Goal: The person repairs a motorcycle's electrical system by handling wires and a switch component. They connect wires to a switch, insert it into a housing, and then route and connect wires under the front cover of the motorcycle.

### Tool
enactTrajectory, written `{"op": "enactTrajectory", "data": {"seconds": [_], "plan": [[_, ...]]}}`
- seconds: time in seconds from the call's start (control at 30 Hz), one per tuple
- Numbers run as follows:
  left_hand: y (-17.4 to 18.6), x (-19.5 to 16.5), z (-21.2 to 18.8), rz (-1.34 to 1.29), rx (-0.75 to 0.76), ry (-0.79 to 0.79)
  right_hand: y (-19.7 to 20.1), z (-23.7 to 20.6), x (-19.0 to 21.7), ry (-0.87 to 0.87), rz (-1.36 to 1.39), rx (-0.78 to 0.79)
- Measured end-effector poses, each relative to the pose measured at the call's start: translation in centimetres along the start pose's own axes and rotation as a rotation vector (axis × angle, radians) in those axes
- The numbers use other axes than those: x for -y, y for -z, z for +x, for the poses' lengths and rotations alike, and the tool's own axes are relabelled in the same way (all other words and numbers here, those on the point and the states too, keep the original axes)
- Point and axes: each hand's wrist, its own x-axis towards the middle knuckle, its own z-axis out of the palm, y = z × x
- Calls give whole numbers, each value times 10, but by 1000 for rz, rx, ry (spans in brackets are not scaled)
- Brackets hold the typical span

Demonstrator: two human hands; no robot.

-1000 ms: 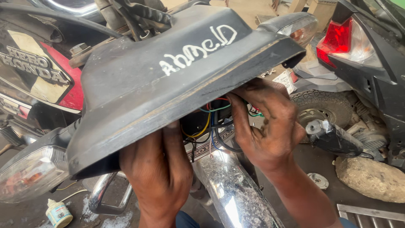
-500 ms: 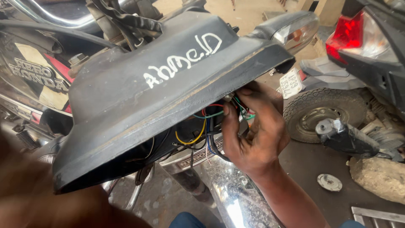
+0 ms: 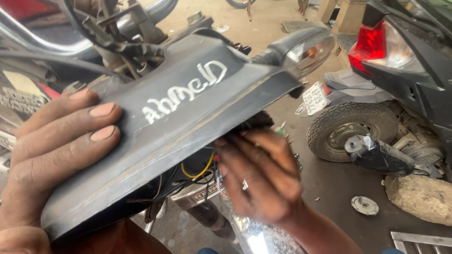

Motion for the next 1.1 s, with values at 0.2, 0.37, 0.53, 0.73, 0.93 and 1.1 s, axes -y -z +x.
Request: {"op": "enactTrajectory", "data": {"seconds": [0.2, 0.37, 0.53, 0.73, 0.93, 1.1], "plan": [[-20, -1, -1, -128, -168, -16, 19, 5, 17, -10, -28, 133], [-23, 21, -7, -40, -199, -92, 18, 3, 17, -21, -25, 137], [-22, 28, -8, -2, -196, -135, 14, -2, 16, -50, -1, 101], [-25, 25, -4, 30, -192, -159, 16, -8, 12, -70, 50, 107], [-24, 29, -5, 49, -188, -176, 14, -10, 13, -91, 63, 100], [-22, 28, -4, 73, -186, -195, 14, -15, 12, -99, 67, 107]]}}
